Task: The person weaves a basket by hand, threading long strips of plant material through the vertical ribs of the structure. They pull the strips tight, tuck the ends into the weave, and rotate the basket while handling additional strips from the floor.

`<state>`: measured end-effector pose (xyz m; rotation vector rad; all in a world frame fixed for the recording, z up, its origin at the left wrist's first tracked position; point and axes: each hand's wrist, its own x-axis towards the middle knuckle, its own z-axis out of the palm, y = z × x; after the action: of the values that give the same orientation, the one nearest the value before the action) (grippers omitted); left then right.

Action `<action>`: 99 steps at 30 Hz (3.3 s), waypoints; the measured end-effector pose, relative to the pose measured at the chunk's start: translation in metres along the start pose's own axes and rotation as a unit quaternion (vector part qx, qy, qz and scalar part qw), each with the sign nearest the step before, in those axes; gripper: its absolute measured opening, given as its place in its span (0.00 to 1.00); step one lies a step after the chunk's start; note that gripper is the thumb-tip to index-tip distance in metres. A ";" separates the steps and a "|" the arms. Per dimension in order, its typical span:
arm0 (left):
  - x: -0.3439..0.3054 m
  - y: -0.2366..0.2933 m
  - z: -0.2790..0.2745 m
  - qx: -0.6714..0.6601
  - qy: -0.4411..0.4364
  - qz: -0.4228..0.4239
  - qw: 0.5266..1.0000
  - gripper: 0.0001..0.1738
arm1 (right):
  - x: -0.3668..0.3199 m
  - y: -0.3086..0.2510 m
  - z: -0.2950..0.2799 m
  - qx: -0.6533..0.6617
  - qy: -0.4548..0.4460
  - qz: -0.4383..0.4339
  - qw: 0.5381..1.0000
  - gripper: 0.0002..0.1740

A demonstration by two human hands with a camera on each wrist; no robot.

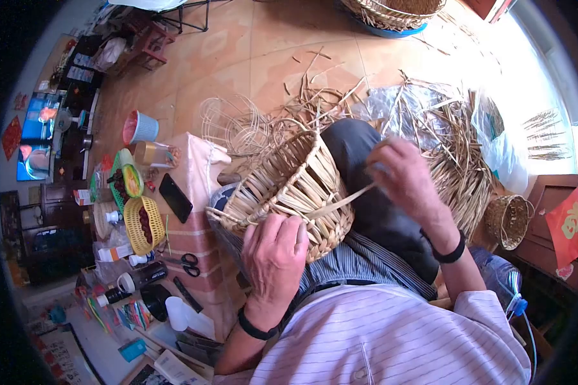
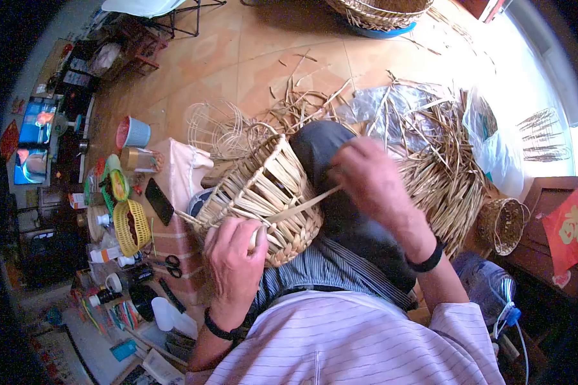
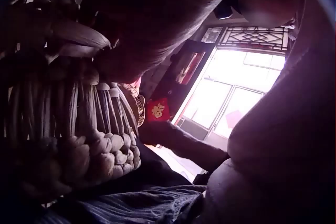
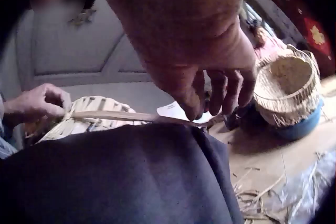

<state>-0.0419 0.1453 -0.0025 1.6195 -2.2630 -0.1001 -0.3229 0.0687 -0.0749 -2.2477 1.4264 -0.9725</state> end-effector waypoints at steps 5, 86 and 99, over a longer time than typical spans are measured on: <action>0.004 0.007 0.009 0.061 0.012 -0.005 0.998 0.11 | -0.009 -0.065 0.031 0.145 -0.151 -0.031 0.977 0.07; 0.068 -0.065 0.001 -0.424 -0.207 -0.050 0.880 0.25 | -0.070 -0.029 0.033 0.684 -0.100 0.371 0.620 0.15; 0.060 0.015 0.009 -0.046 -0.153 0.206 0.965 0.03 | -0.090 -0.026 -0.009 0.583 -0.154 0.268 0.751 0.15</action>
<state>-0.0755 0.0937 0.0076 1.1168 -2.7344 -0.3650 -0.3367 0.1610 -0.0877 -0.9179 0.7960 -0.8397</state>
